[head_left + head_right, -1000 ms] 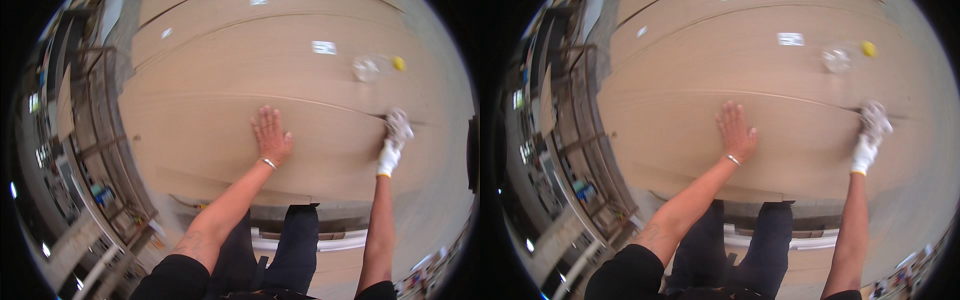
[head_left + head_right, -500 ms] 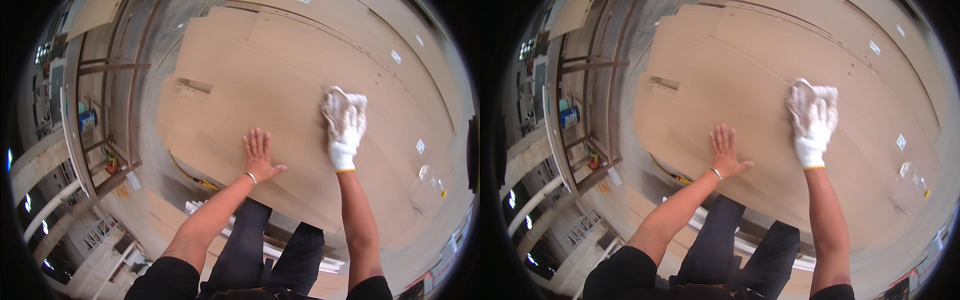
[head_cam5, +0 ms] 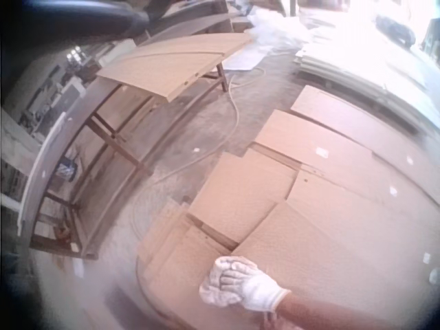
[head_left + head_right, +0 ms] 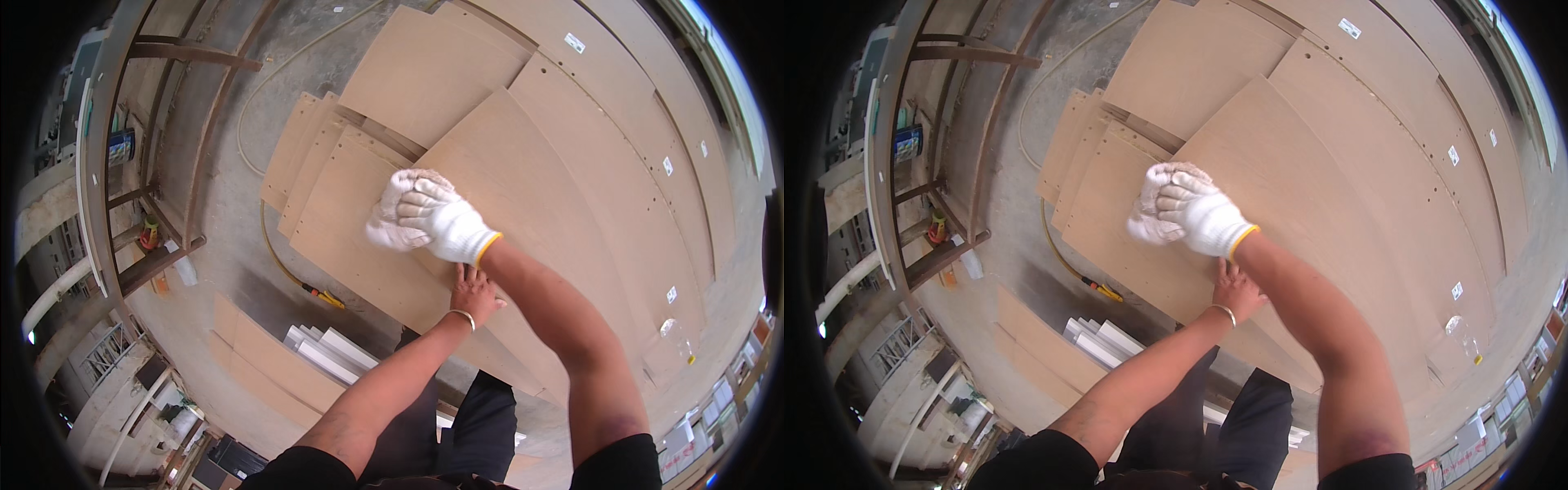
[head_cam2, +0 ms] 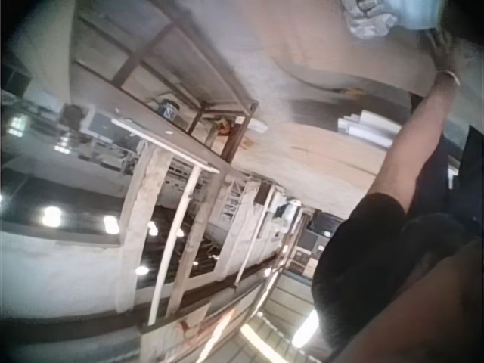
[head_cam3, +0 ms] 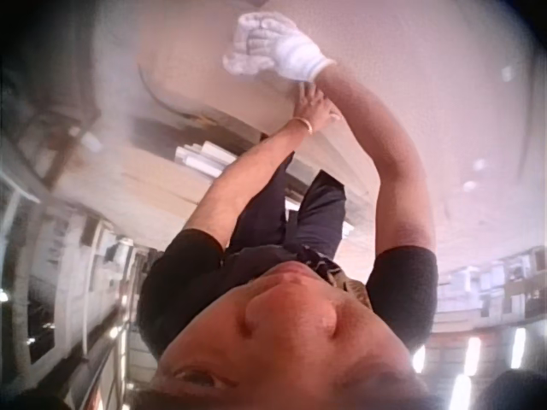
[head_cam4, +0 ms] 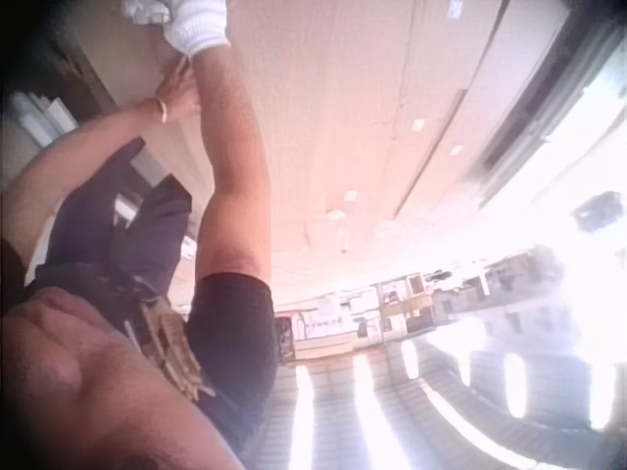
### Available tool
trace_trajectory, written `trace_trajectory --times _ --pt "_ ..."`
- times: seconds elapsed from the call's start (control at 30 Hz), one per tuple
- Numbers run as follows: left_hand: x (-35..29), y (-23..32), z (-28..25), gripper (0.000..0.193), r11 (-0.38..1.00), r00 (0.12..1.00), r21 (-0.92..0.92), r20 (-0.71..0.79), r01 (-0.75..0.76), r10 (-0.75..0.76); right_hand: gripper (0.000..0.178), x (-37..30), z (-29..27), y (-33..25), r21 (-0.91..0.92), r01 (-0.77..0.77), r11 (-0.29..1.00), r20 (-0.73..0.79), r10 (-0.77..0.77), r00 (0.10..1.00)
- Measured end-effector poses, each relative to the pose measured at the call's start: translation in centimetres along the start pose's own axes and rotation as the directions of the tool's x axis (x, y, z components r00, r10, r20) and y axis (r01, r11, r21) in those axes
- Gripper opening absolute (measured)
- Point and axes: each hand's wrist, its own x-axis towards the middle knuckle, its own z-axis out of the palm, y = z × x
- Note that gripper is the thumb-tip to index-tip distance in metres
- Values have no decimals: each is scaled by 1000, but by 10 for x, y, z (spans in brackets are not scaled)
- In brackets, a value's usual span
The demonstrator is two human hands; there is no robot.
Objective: The person wipes large flat wooden panels with a white cloth, occasionally picking up and moving panels to access others. They handle a plastic bottle with a yellow cap and a small white marker, placing them on the panels. The person repeatedly wipes different panels and repositions them on the floor.
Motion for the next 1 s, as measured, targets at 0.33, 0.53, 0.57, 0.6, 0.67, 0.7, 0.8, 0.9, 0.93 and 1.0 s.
trace_trajectory --times 0.33,0.53,0.57,0.6,0.67,0.7,0.8,0.9,0.93,1.0 --pt "2 -2 21 89 922 852 376 -508 88 126 28 -10 98 2 -190 159 969 -172 -192 966" --pt "0 -6 16 93 990 963 -30 -237 -136 125 51 -60 55 17 -236 175 956 42 -170 985" --pt "1 0 15 109 993 985 115 -173 26 -6 54 -61 22 33 -467 49 883 -2 -57 998" --pt "-4 -3 16 112 997 848 58 -524 -54 76 60 -56 -4 44 -538 -139 831 -219 22 976" --pt "-4 -3 19 98 997 854 49 -514 -59 76 61 -33 -15 44 -612 -412 675 -438 144 887" --pt "-3 -4 21 94 993 856 99 -506 -68 109 58 -20 -2 33 -586 -359 726 -484 42 874" --pt "5 -7 25 82 990 846 95 -515 -105 139 37 0 68 -31 -293 85 952 30 -80 996" --pt "0 -19 28 79 982 779 101 -597 -163 190 37 -52 55 -39 -235 158 959 216 -107 971" --pt "-2 -26 27 76 975 795 48 -571 -215 203 41 -78 33 -28 -215 107 971 122 -82 989" --pt "-24 -30 34 72 957 957 233 -192 -170 217 50 -126 -5 1 -160 63 985 -35 -69 997"
